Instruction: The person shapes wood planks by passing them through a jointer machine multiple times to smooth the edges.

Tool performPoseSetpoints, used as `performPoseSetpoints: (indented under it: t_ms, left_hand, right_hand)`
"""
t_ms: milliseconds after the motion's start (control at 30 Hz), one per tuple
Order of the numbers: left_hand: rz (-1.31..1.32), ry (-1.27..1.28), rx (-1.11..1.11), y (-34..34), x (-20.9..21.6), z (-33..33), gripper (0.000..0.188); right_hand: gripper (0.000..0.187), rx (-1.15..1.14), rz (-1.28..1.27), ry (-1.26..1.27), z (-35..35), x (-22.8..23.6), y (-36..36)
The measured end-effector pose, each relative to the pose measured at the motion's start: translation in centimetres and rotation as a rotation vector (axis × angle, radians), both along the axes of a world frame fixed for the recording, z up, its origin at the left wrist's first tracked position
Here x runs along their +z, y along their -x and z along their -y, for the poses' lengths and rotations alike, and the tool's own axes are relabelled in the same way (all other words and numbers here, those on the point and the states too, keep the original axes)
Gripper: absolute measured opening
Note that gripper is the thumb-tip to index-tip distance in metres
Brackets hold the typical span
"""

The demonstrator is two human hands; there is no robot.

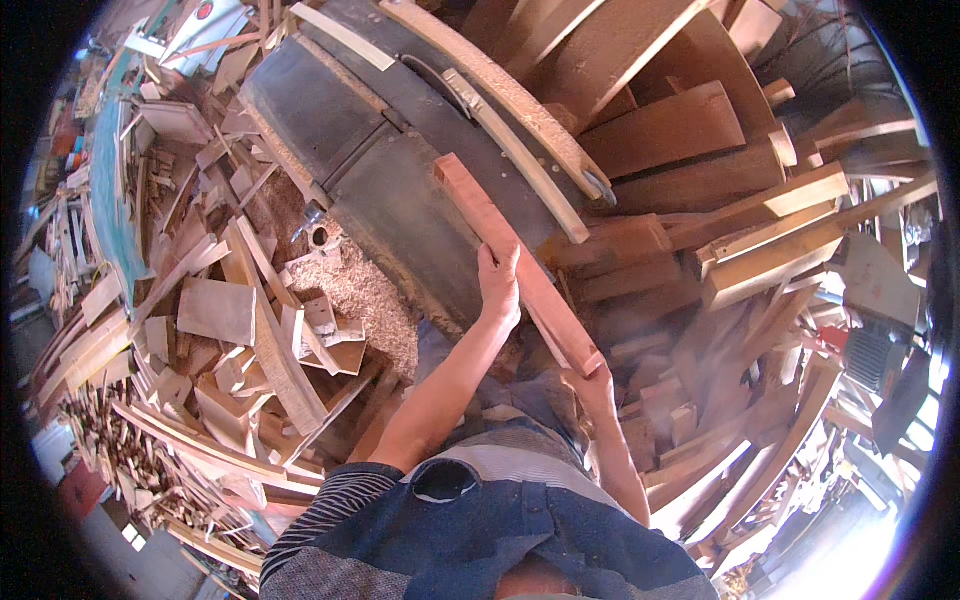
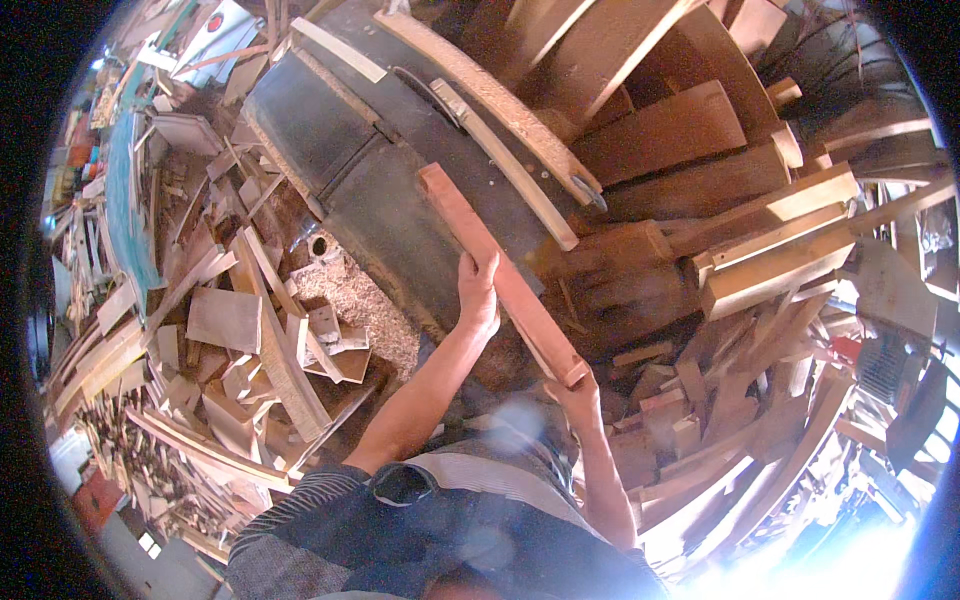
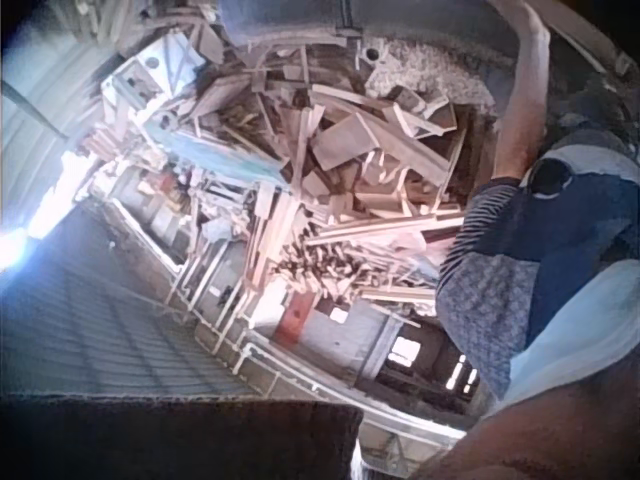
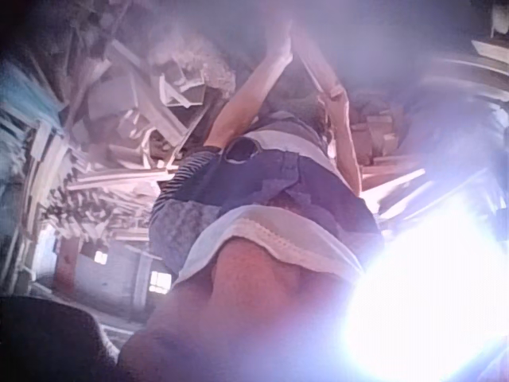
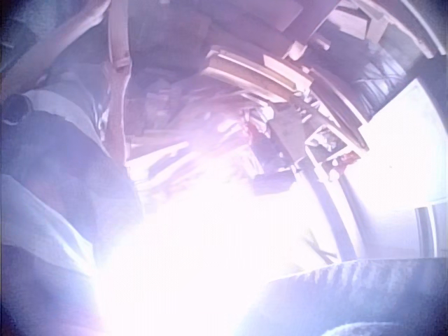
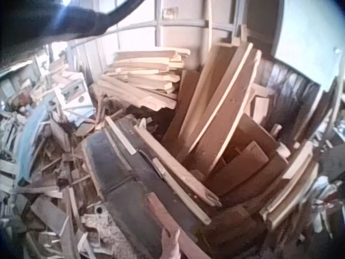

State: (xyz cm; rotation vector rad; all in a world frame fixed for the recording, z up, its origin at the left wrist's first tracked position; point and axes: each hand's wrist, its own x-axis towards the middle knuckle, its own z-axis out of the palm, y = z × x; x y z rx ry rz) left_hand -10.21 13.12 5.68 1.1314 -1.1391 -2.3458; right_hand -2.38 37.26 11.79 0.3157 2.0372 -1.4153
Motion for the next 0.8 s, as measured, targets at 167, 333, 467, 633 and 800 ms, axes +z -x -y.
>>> performPoseSetpoints:
  t_ms: [167,333,467,633,800]
  left_hand:
    - [0.209,0.256,-0.127,-0.2,-2.6,-0.5,0.043]
    - [0.236,0.571,-0.183,1.5,-3.9,-0.1,0.029]
    - [0.258,0.504,-0.185,3.4,-5.1,-1.7,0.025]
    - [0.336,0.467,-0.263,6.5,-2.9,-6.8,0.034]
    - [0.420,0.523,-0.159,10.0,-3.9,-6.4,0.032]
  right_hand:
    - [0.043,-0.405,0.436,0.400,-1.4,-5.2,-0.2]
    - [0.043,-0.400,0.498,0.468,-4.5,-8.7,1.9]
    - [0.045,-0.394,0.455,0.442,-5.7,-8.4,3.1]
    - [0.048,-0.485,0.402,0.361,-10.2,-9.4,4.2]
    - [0.043,-0.343,0.361,0.187,-8.6,-8.8,9.4]
